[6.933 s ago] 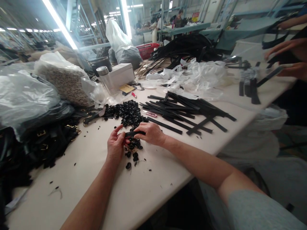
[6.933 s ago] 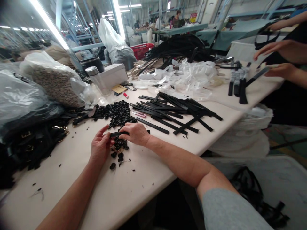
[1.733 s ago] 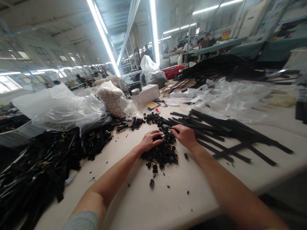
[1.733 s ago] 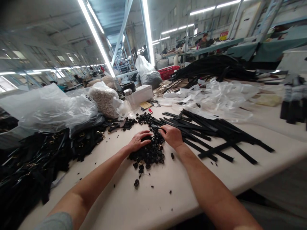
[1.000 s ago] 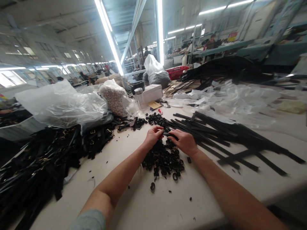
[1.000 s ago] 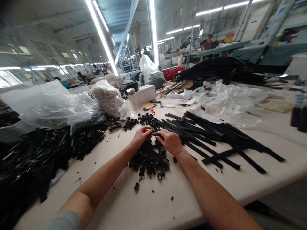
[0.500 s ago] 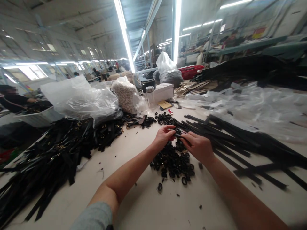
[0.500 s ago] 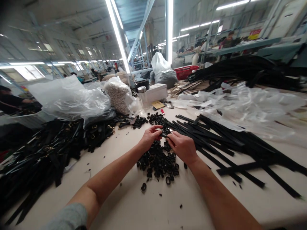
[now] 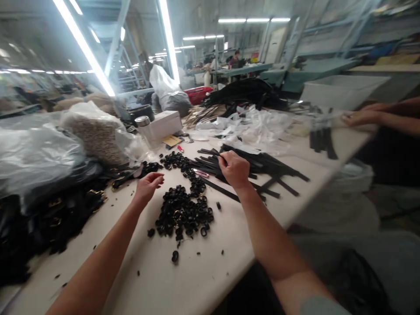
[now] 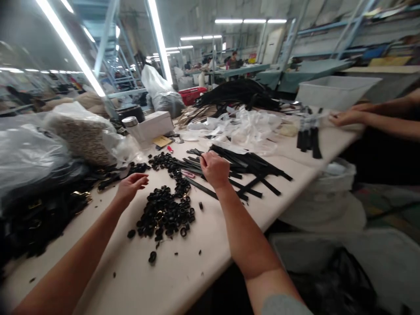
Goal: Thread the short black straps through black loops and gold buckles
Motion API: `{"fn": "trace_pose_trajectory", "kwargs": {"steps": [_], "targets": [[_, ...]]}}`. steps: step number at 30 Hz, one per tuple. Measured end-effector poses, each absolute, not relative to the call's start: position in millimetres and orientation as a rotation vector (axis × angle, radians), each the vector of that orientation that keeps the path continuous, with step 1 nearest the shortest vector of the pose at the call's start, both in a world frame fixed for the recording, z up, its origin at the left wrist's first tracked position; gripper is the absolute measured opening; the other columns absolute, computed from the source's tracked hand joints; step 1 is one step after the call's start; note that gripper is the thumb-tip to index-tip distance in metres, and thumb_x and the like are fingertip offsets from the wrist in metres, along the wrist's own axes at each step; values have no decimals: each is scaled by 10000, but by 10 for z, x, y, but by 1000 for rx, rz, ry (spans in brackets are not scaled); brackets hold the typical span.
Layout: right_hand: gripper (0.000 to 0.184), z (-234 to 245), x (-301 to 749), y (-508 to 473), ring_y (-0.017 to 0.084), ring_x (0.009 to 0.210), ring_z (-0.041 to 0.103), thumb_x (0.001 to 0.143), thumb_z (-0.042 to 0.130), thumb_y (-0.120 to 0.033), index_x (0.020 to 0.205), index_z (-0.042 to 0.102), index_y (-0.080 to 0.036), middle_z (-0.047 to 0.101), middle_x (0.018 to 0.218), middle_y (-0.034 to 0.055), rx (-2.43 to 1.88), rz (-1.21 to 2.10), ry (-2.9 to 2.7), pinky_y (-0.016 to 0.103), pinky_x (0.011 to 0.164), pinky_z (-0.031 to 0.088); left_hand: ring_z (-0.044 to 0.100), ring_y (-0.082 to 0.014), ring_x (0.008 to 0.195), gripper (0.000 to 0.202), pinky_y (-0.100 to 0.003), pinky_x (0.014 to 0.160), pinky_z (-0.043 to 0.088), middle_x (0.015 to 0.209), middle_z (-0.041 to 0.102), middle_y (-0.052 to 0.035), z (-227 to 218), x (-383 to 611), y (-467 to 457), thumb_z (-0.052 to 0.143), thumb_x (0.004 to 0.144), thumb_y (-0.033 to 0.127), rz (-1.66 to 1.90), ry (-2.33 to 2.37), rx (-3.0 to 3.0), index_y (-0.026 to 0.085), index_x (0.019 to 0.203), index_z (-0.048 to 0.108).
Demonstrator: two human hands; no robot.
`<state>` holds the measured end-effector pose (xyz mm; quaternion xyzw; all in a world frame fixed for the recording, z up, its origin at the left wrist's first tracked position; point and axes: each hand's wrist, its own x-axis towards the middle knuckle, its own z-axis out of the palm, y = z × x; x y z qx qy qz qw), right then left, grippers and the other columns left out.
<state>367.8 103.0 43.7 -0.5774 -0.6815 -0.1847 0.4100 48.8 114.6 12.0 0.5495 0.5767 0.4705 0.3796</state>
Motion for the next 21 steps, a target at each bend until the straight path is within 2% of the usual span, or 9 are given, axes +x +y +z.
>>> {"fn": "trace_pose_trajectory", "kwargs": {"steps": [7, 13, 17, 21], "targets": [[193, 298, 3678, 1118, 150, 731, 574, 902, 489, -252, 825, 654, -188, 677, 825, 41, -1469, -331, -1749, 260, 639, 321, 600, -172, 694, 237, -287, 677, 433, 754, 689, -25, 99, 887, 1379, 639, 730, 415, 899, 1568, 2035, 216, 835, 714], [199, 244, 3561, 1103, 159, 791, 583, 915, 480, -285, 888, 653, -190, 675, 887, 46, -1454, -202, -1881, 266, 653, 322, 585, -165, 692, 258, -289, 682, 430, 834, 664, -21, 218, 1318, 1253, 648, 764, 458, 574, 1382, 2404, 247, 893, 724], [226, 232, 3455, 1070, 153, 804, 588, 923, 463, -285, 850, 656, -194, 673, 887, 42, -1442, -115, -1981, 268, 658, 322, 584, -169, 693, 175, -298, 705, 433, 811, 658, -23, 161, 1450, 1220, 631, 789, 373, 477, 1358, 2472, 237, 839, 729], [232, 230, 3402, 1051, 151, 807, 587, 924, 464, -303, 867, 661, -195, 676, 902, 41, -1417, -39, -2043, 267, 665, 323, 597, -170, 689, 153, -290, 696, 459, 778, 676, -16, 115, 1411, 1266, 656, 735, 279, 460, 1376, 2324, 209, 855, 721]]}}
